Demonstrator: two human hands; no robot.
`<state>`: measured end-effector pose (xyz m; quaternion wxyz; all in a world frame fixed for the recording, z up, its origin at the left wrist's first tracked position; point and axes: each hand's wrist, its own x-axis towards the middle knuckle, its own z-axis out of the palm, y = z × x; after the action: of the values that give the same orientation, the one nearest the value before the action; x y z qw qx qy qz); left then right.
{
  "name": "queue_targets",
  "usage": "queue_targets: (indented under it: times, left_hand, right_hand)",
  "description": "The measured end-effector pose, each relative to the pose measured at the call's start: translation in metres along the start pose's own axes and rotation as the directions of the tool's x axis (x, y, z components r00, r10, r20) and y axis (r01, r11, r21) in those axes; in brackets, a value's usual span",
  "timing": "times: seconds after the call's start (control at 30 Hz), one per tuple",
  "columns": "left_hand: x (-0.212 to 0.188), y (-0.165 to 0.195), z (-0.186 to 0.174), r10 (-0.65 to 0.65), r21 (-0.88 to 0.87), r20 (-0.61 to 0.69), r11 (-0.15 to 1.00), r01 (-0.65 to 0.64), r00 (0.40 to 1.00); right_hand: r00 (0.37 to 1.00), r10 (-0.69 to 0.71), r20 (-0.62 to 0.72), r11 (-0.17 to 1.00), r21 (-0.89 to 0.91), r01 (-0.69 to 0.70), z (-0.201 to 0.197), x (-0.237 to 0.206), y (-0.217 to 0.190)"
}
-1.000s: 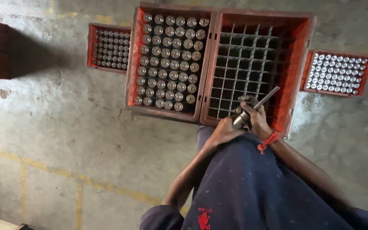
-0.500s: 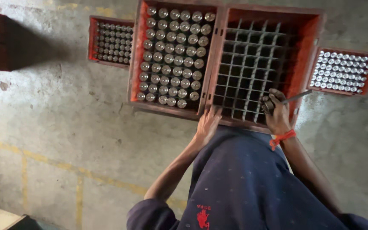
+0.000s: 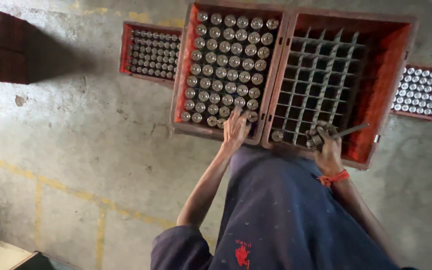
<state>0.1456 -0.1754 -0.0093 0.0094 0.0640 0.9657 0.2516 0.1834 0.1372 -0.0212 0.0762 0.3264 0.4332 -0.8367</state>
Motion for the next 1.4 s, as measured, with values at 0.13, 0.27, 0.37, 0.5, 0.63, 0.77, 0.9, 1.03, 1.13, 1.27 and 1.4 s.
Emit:
queue_targets:
  times: [0.13,0.27,0.37,0.5,0.63,0.77,0.9,1.03,1.13,1.27,1.4]
  left_hand:
    - [0.007,-0.003,-0.025,-0.135,-0.251,0.055,0.957,0.144,0.989]
    - [0.001,-0.008,-0.060,-0.232,-0.840,0.016,0.524,0.139,0.973]
    - [0.008,0.011,-0.044,-0.137,-0.975,0.084,-0.214,0.053,0.987]
    - [0.015,0.065,0.023,-0.399,-0.958,0.275,-0.034,0.285,0.875]
    - [-0.017,0.107,0.040,-0.310,-0.695,0.138,0.646,0.315,0.941]
    - [-0.030,0.145,0.032,-0.206,-0.547,0.222,0.782,0.297,0.953]
    - [-0.025,0.162,0.035,-0.134,-0.457,0.291,0.850,0.261,0.947]
    - [-0.027,0.158,0.052,-0.109,-0.481,0.428,0.813,0.329,0.897]
    - [-0.032,0.156,0.065,-0.031,-0.595,0.431,0.741,0.310,0.902]
    - [-0.028,0.154,0.068,0.054,-0.656,0.457,0.694,0.296,0.888]
    - [-0.026,0.140,0.052,0.000,-0.512,0.560,0.786,0.347,0.828]
  right_hand:
    - [0.999,0.045,0.006,0.998,-0.036,-0.044,0.011,-0.002,0.008]
    - [1.000,0.019,0.001,0.998,-0.051,-0.019,0.012,-0.009,0.002]
    - [0.999,0.010,0.033,0.988,-0.152,-0.005,0.022,-0.017,-0.007]
    - [0.998,0.000,0.055,0.972,-0.234,0.013,0.051,-0.029,-0.022]
    - [0.997,-0.049,0.067,0.967,-0.246,0.064,0.075,-0.036,-0.048]
    - [0.967,-0.179,0.183,0.972,-0.120,0.203,0.085,-0.036,-0.060]
    - [0.953,-0.138,0.269,0.979,-0.109,0.172,0.074,-0.038,-0.057]
    - [0.904,-0.091,0.417,0.950,-0.236,0.204,0.051,-0.034,-0.057]
    - [0.929,0.026,0.369,0.958,-0.276,0.083,0.041,-0.021,-0.055]
    - [0.942,0.149,0.301,0.971,-0.225,-0.082,0.028,0.000,-0.051]
    - [0.989,0.145,-0.042,0.978,-0.147,-0.150,0.006,0.028,-0.053]
